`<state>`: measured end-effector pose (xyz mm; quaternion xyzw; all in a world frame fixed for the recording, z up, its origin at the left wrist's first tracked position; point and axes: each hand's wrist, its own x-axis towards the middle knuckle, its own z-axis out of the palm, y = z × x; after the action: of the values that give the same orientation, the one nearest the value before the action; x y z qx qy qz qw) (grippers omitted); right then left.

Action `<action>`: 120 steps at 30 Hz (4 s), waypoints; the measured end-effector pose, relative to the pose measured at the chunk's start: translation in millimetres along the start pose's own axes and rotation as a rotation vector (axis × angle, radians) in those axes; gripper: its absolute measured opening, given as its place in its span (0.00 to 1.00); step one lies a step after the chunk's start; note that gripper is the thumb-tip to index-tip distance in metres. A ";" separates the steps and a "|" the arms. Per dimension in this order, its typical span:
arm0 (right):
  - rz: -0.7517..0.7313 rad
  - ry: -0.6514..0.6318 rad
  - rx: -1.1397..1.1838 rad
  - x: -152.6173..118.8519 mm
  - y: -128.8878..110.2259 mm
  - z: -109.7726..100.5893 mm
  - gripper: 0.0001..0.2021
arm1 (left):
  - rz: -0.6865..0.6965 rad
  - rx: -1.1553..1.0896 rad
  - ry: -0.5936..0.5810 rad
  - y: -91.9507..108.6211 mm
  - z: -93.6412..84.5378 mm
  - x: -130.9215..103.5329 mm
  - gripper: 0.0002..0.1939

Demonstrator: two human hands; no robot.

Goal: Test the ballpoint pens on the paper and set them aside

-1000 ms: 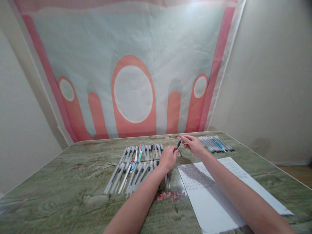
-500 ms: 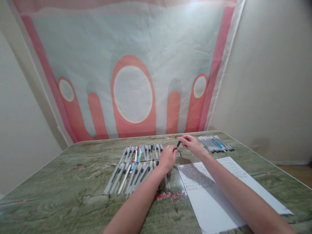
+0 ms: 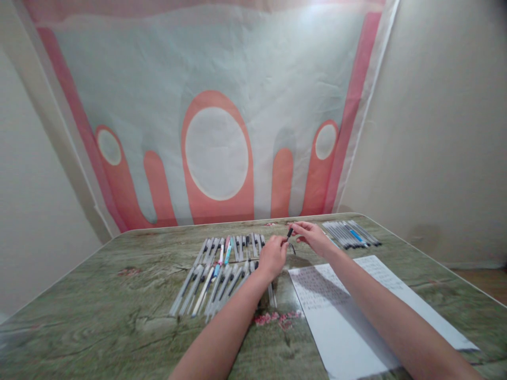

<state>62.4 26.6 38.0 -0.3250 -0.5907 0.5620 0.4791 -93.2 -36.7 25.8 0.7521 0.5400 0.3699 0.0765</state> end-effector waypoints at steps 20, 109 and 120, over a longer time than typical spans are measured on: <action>-0.019 0.074 -0.003 1.8 5.5 -2.1 0.16 | -0.009 -0.011 -0.010 0.8 -1.3 -0.2 0.12; 0.002 0.198 -0.874 -153.4 10.1 -77.6 0.10 | 0.226 0.135 -0.773 32.3 17.6 -32.3 0.58; -0.016 0.194 -0.886 -153.1 11.8 -77.1 0.10 | 0.222 0.136 -0.773 32.7 17.9 -32.5 0.57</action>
<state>182.9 -85.6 -11.3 -0.5453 -0.7291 0.2182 0.3514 -61.7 -73.1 14.4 0.8928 0.4103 0.0291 0.1835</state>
